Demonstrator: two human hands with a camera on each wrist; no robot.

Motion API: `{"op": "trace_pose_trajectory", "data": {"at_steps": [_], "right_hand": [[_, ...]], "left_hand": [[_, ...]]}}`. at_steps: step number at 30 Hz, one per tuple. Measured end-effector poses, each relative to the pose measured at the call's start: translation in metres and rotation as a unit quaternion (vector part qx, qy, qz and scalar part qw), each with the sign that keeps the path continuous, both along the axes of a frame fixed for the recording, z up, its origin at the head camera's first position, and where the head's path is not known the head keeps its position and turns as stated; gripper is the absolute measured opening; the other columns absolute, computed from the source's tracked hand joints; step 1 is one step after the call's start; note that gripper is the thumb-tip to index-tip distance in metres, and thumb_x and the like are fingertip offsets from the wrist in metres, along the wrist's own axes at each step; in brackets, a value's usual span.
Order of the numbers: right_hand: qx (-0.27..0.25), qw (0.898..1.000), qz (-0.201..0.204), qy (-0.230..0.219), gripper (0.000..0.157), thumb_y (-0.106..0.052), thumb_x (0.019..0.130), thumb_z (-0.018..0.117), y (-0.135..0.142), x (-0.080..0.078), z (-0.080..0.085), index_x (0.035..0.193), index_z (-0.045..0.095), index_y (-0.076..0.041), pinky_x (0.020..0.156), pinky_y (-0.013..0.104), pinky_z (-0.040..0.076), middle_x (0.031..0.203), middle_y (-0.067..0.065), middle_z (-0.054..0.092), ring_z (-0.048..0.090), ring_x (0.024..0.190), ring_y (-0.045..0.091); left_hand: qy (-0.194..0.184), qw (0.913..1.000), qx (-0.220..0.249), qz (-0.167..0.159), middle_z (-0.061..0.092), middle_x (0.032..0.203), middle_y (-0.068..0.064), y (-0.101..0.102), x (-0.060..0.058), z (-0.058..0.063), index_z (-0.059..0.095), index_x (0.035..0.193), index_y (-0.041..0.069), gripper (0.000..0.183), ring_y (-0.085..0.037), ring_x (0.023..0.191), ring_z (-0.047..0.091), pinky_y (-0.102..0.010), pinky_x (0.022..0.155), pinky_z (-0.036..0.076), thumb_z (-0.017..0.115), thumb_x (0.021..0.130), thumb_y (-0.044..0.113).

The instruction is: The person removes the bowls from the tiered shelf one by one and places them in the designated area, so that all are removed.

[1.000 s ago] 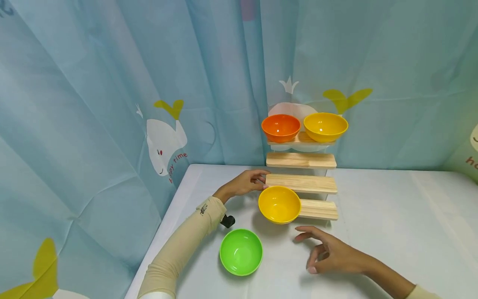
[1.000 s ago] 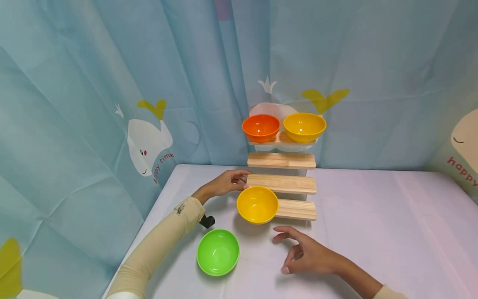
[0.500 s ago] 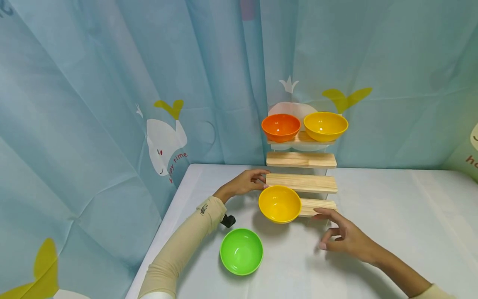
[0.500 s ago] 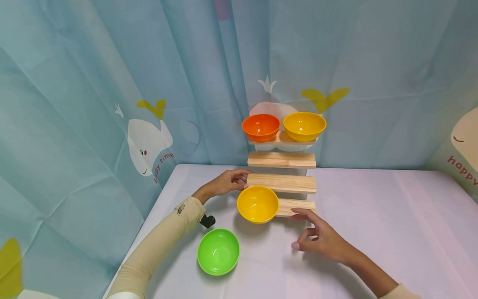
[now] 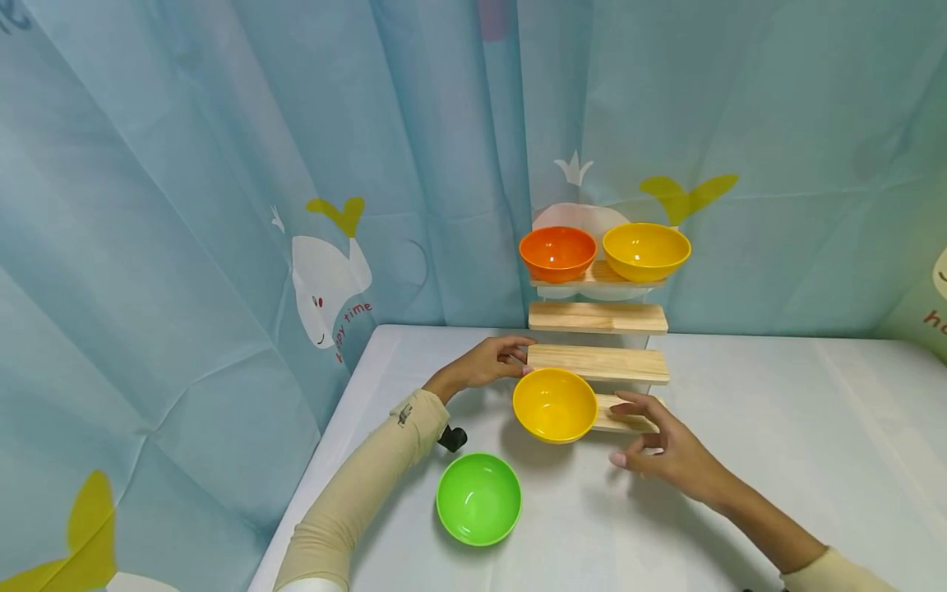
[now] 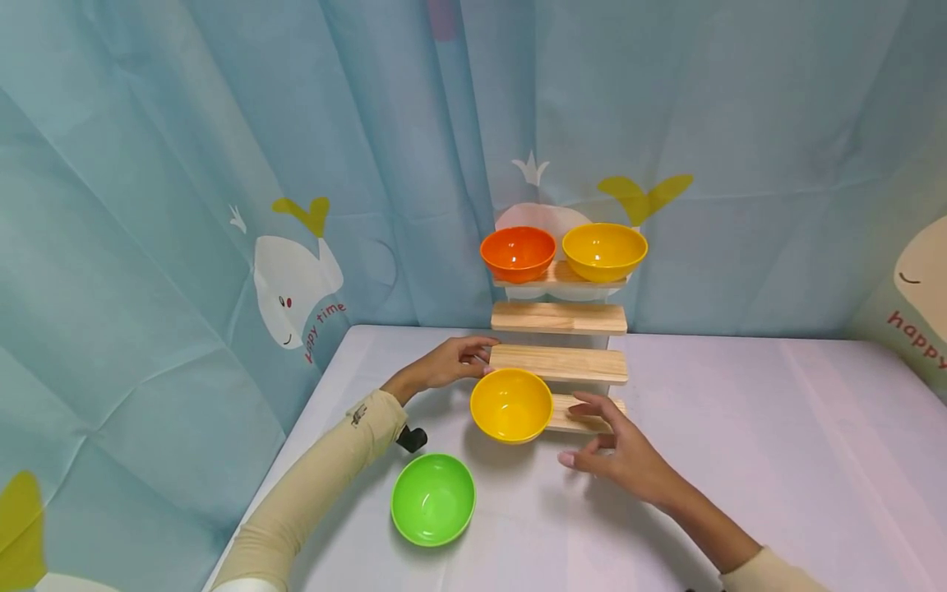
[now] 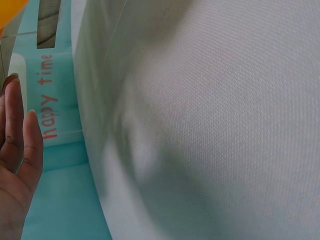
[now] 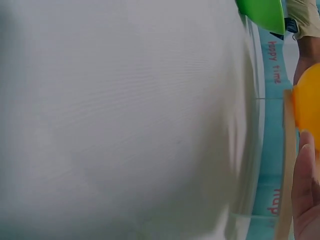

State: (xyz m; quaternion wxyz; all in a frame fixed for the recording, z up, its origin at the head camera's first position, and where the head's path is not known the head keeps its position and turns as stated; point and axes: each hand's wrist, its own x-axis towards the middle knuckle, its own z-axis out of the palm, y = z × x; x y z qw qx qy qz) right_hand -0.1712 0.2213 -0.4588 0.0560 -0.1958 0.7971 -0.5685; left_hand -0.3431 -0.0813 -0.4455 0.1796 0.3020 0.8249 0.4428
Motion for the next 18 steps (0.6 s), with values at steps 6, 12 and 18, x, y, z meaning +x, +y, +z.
{"op": "trace_pose_trajectory", "data": {"at_steps": [6, 12, 18], "right_hand": [[-0.002, 1.000, 0.001, 0.010, 0.083, -0.009, 0.088, 0.074, -0.011, -0.006, 0.004, 0.155, 0.026, -0.007, 0.063, 0.035, 0.059, 0.146, 0.032, 0.039, 0.069, 0.078, 0.020], [0.002, 1.000, 0.005, -0.019, 0.090, -0.014, 0.088, 0.075, -0.020, -0.011, 0.006, 0.159, 0.019, -0.015, 0.062, 0.038, 0.058, 0.150, 0.030, 0.032, 0.070, 0.082, 0.019], [0.000, 1.000, 0.003, -0.031, 0.096, -0.016, 0.086, 0.078, -0.030, -0.016, 0.006, 0.160, 0.016, -0.020, 0.060, 0.036, 0.057, 0.152, 0.031, 0.029, 0.070, 0.080, 0.022]], "left_hand": [[0.002, 1.0000, -0.001, 0.000, 0.065, 0.127, -0.014, 0.000, 0.001, 0.001, 0.053, 0.146, 0.012, 0.053, -0.022, 0.112, 0.065, -0.028, 0.094, 0.054, 0.070, 0.096, 0.018], [0.002, 1.0000, -0.003, -0.001, 0.065, 0.128, -0.014, 0.000, 0.000, 0.001, 0.052, 0.146, 0.012, 0.054, -0.021, 0.111, 0.066, -0.028, 0.096, 0.054, 0.070, 0.096, 0.018], [0.004, 1.0000, -0.005, -0.001, 0.066, 0.127, -0.012, 0.000, -0.001, 0.001, 0.053, 0.146, 0.012, 0.053, -0.019, 0.113, 0.063, -0.027, 0.093, 0.054, 0.070, 0.097, 0.020]]}}
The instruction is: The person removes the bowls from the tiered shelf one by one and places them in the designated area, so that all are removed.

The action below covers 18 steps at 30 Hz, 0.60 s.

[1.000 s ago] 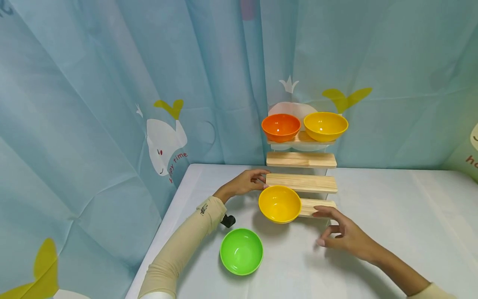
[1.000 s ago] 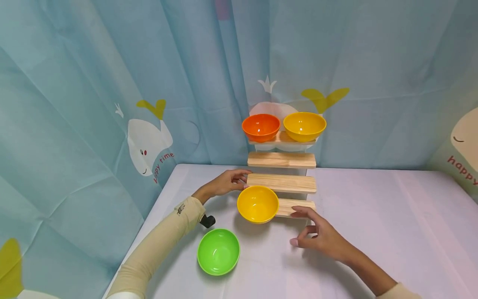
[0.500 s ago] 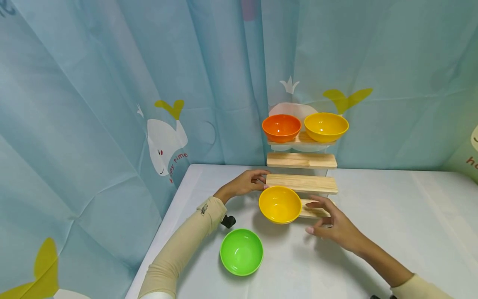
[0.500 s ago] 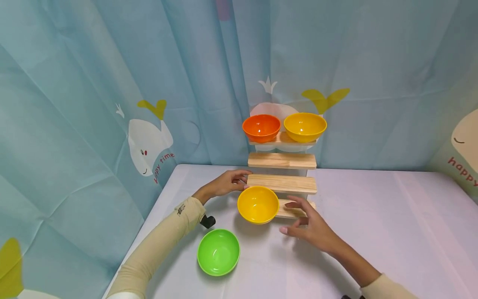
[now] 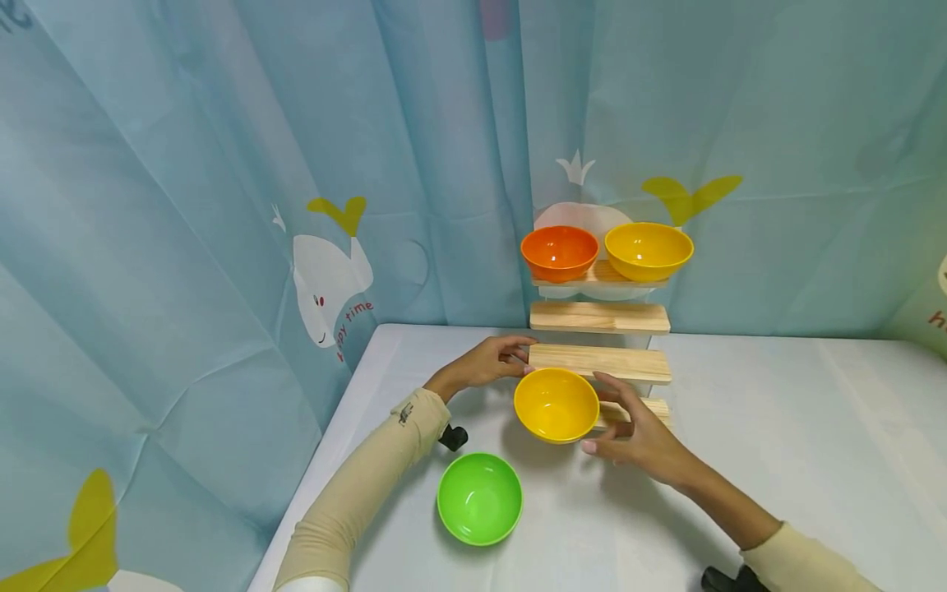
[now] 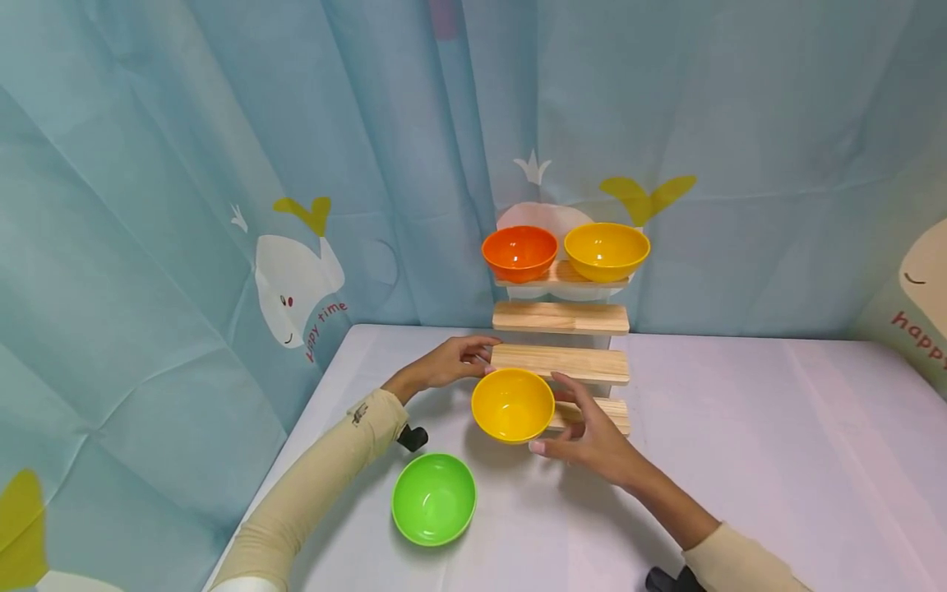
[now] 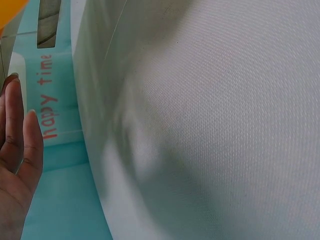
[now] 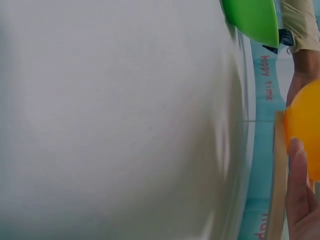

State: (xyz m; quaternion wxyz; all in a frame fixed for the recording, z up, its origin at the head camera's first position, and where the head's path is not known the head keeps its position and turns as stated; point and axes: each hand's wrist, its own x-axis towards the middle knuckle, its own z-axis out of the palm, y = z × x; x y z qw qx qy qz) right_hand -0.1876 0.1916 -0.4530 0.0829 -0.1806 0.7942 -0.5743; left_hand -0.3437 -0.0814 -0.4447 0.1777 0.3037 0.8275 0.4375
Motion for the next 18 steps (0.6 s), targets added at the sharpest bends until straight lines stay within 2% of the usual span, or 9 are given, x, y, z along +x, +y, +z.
{"op": "trace_pose_trajectory", "data": {"at_steps": [4, 11, 18], "right_hand": [[-0.007, 1.000, 0.000, -0.002, 0.100, -0.017, 0.085, 0.079, -0.005, -0.003, 0.000, 0.161, 0.014, -0.020, 0.059, 0.034, 0.057, 0.152, 0.033, 0.026, 0.069, 0.077, 0.023], [-0.028, 0.999, 0.002, -0.024, 0.106, -0.018, 0.083, 0.081, -0.013, -0.006, -0.001, 0.162, 0.010, -0.021, 0.058, 0.036, 0.056, 0.150, 0.032, 0.029, 0.068, 0.083, 0.024], [-0.025, 0.999, -0.001, -0.031, 0.112, -0.020, 0.081, 0.084, -0.021, -0.010, -0.005, 0.162, 0.007, -0.021, 0.056, 0.034, 0.055, 0.162, 0.028, 0.015, 0.065, 0.084, 0.029]], "left_hand": [[0.002, 1.0000, 0.004, -0.004, 0.066, 0.125, -0.011, 0.001, -0.001, 0.000, 0.053, 0.146, 0.012, 0.053, -0.018, 0.111, 0.064, -0.026, 0.091, 0.054, 0.070, 0.096, 0.020], [0.001, 0.9999, 0.008, -0.009, 0.066, 0.125, -0.012, 0.000, -0.001, -0.001, 0.053, 0.146, 0.012, 0.053, -0.018, 0.111, 0.063, -0.025, 0.090, 0.053, 0.070, 0.097, 0.019], [0.006, 0.9999, 0.008, -0.009, 0.066, 0.125, -0.013, -0.001, -0.001, -0.001, 0.053, 0.145, 0.010, 0.052, -0.018, 0.111, 0.063, -0.025, 0.089, 0.053, 0.070, 0.096, 0.018]]}}
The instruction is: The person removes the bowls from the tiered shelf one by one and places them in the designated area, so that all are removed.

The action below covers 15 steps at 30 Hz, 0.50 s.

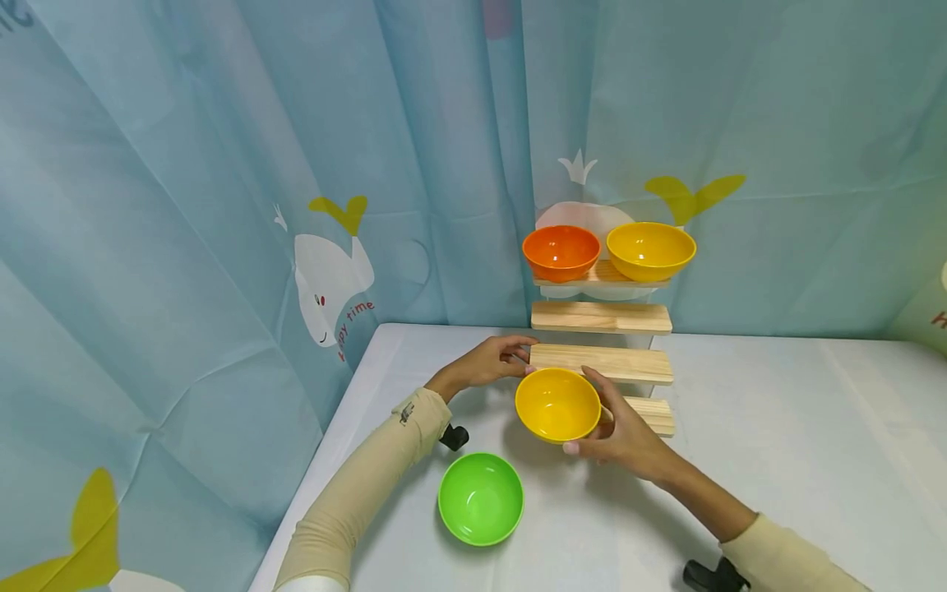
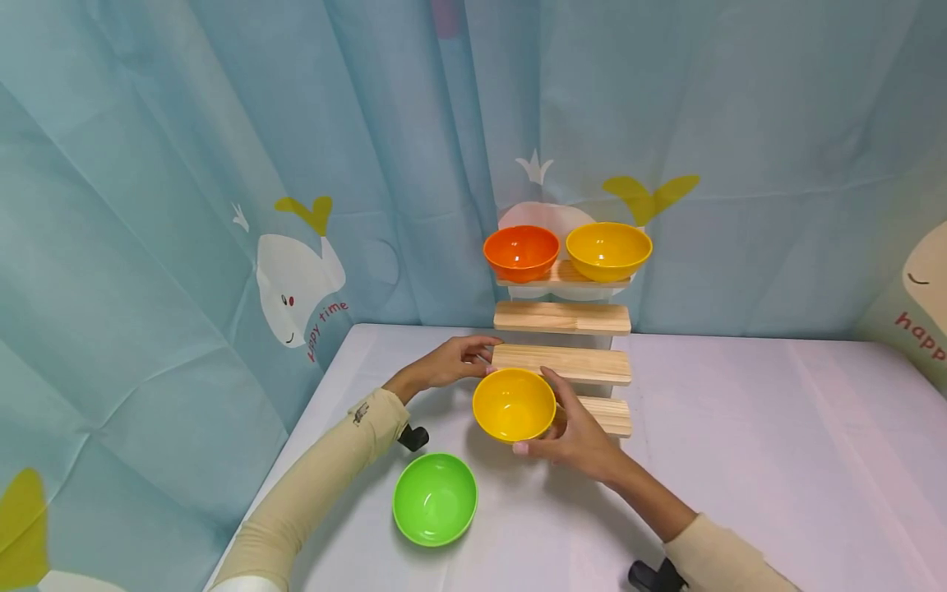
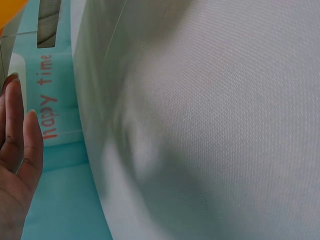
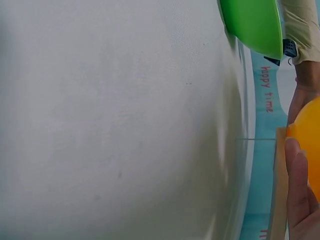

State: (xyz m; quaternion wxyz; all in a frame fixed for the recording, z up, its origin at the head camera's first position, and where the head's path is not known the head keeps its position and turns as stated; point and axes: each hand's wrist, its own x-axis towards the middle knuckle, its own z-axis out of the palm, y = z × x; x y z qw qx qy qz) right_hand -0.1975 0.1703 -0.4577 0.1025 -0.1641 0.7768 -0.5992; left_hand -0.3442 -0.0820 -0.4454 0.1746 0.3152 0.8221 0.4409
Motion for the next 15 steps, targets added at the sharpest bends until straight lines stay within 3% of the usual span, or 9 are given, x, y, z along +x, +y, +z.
{"op": "trace_pose_trajectory", "data": {"at_steps": [4, 15], "right_hand": [[0.013, 1.000, -0.010, 0.003, 0.114, -0.023, 0.080, 0.086, -0.004, -0.001, 0.000, 0.162, 0.007, -0.020, 0.055, 0.035, 0.055, 0.160, 0.027, 0.018, 0.062, 0.085, 0.028], [0.038, 0.999, -0.035, 0.004, 0.118, -0.023, 0.075, 0.089, -0.012, -0.005, -0.002, 0.161, 0.009, -0.016, 0.058, 0.037, 0.057, 0.153, 0.025, 0.028, 0.051, 0.109, 0.037]], "left_hand": [[-0.001, 1.0000, 0.001, 0.000, 0.065, 0.126, -0.013, 0.000, 0.000, 0.000, 0.053, 0.145, 0.010, 0.052, -0.019, 0.112, 0.063, -0.025, 0.089, 0.054, 0.070, 0.096, 0.018], [-0.001, 1.0000, -0.003, 0.003, 0.065, 0.127, -0.012, 0.000, 0.000, 0.000, 0.053, 0.145, 0.011, 0.052, -0.019, 0.112, 0.064, -0.026, 0.091, 0.054, 0.070, 0.096, 0.019]]}}
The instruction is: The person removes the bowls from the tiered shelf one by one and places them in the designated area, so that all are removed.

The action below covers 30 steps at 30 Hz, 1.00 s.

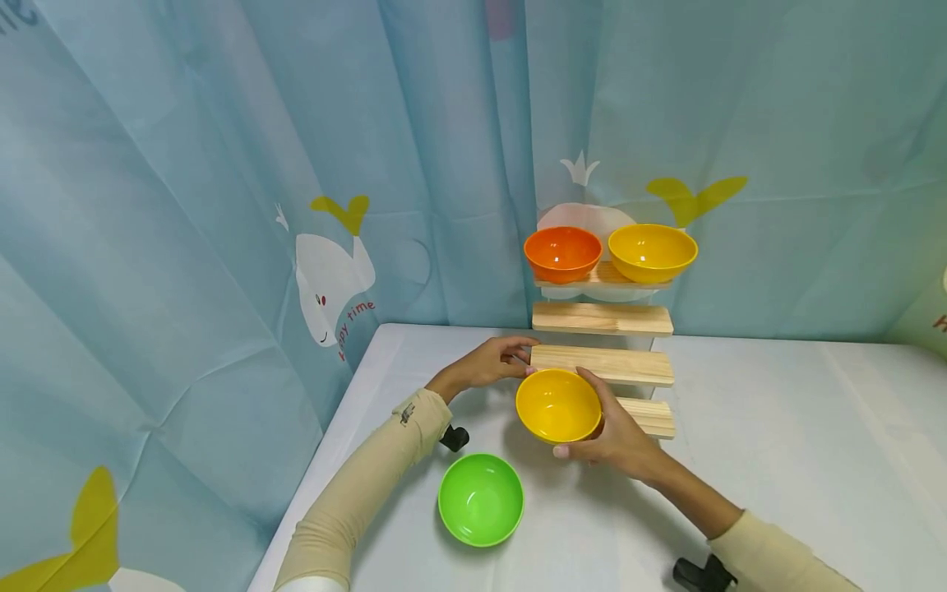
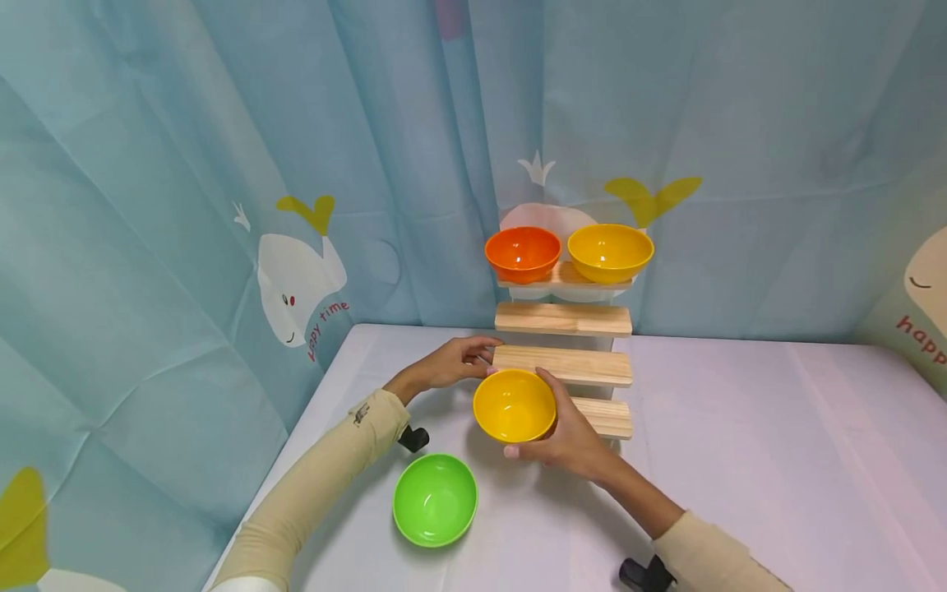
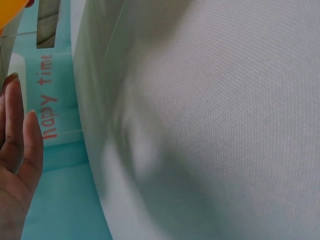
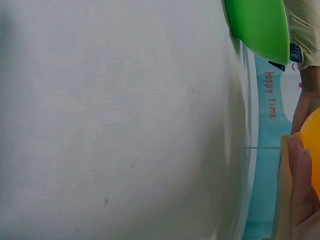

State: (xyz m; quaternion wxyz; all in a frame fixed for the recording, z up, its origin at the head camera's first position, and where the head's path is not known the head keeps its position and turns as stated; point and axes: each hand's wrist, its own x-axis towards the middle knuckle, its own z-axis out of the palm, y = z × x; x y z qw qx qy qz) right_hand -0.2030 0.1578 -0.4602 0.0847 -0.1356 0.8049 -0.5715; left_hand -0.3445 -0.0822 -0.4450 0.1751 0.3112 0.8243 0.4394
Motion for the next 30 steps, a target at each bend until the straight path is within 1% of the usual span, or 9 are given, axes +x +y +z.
{"op": "trace_pose_trajectory", "data": {"at_steps": [4, 11, 15, 19, 22, 26, 29, 30], "right_hand": [[-0.005, 1.000, -0.005, 0.002, 0.118, -0.023, 0.073, 0.090, -0.0008, -0.0008, -0.0012, 0.160, 0.011, -0.017, 0.058, 0.038, 0.057, 0.152, 0.024, 0.030, 0.051, 0.109, 0.037], [-0.014, 1.000, -0.001, 0.007, 0.116, -0.022, 0.074, 0.089, -0.0008, -0.0008, -0.0006, 0.160, 0.012, -0.014, 0.060, 0.038, 0.058, 0.150, 0.025, 0.032, 0.054, 0.108, 0.036], [-0.022, 1.000, -0.001, 0.004, 0.114, -0.022, 0.074, 0.089, -0.0018, -0.0009, -0.0014, 0.159, 0.014, -0.015, 0.064, 0.038, 0.059, 0.150, 0.024, 0.032, 0.052, 0.112, 0.039], [-0.028, 1.000, 0.002, 0.012, 0.113, -0.021, 0.074, 0.089, -0.0014, -0.0007, -0.0024, 0.159, 0.015, -0.013, 0.070, 0.038, 0.059, 0.150, 0.024, 0.033, 0.050, 0.118, 0.042], [-0.027, 0.999, 0.004, 0.021, 0.112, -0.021, 0.074, 0.089, 0.0002, -0.0009, -0.0027, 0.158, 0.015, -0.012, 0.073, 0.037, 0.059, 0.150, 0.024, 0.033, 0.050, 0.120, 0.042], [-0.026, 0.999, 0.009, 0.027, 0.111, -0.020, 0.075, 0.088, 0.0033, -0.0012, -0.0006, 0.158, 0.016, -0.012, 0.071, 0.036, 0.059, 0.150, 0.024, 0.033, 0.051, 0.117, 0.041], [-0.022, 0.999, 0.010, 0.034, 0.110, -0.020, 0.075, 0.088, 0.0059, -0.0012, 0.0019, 0.158, 0.017, -0.013, 0.074, 0.034, 0.059, 0.151, 0.023, 0.033, 0.051, 0.118, 0.040], [-0.017, 0.999, 0.010, 0.037, 0.109, -0.020, 0.075, 0.088, 0.0068, -0.0013, 0.0025, 0.158, 0.017, -0.013, 0.077, 0.032, 0.059, 0.151, 0.022, 0.033, 0.052, 0.118, 0.039]], "left_hand": [[0.001, 1.0000, -0.001, 0.000, 0.066, 0.127, -0.012, 0.0003, 0.0000, -0.0002, 0.053, 0.146, 0.012, 0.053, -0.019, 0.112, 0.064, -0.026, 0.090, 0.054, 0.070, 0.096, 0.020], [-0.005, 1.0000, 0.003, -0.003, 0.066, 0.125, -0.012, -0.0004, -0.0001, -0.0016, 0.053, 0.146, 0.012, 0.052, -0.017, 0.109, 0.064, -0.025, 0.088, 0.054, 0.069, 0.097, 0.020], [-0.011, 0.9999, 0.004, 0.000, 0.065, 0.126, -0.013, -0.0005, 0.0006, -0.0005, 0.053, 0.145, 0.011, 0.052, -0.019, 0.111, 0.064, -0.026, 0.090, 0.054, 0.070, 0.096, 0.020], [-0.019, 0.9998, 0.006, 0.003, 0.065, 0.128, -0.013, 0.0000, 0.0013, 0.0008, 0.053, 0.146, 0.012, 0.053, -0.020, 0.114, 0.063, -0.027, 0.093, 0.054, 0.070, 0.096, 0.020], [-0.024, 0.9997, 0.008, 0.005, 0.064, 0.127, -0.012, 0.0003, 0.0016, 0.0012, 0.052, 0.146, 0.013, 0.054, -0.019, 0.113, 0.063, -0.028, 0.093, 0.054, 0.071, 0.096, 0.020], [-0.026, 0.9996, 0.013, 0.003, 0.065, 0.126, -0.012, 0.0005, 0.0020, 0.0013, 0.050, 0.148, 0.013, 0.057, -0.019, 0.111, 0.064, -0.028, 0.093, 0.054, 0.071, 0.096, 0.019], [-0.023, 0.9996, 0.016, -0.001, 0.065, 0.125, -0.012, 0.0005, 0.0018, 0.0010, 0.050, 0.148, 0.012, 0.057, -0.019, 0.110, 0.064, -0.028, 0.092, 0.054, 0.070, 0.096, 0.018], [-0.022, 0.9996, 0.017, -0.002, 0.065, 0.125, -0.013, 0.0006, 0.0015, 0.0009, 0.050, 0.148, 0.012, 0.056, -0.019, 0.110, 0.064, -0.028, 0.092, 0.054, 0.071, 0.096, 0.018]]}}
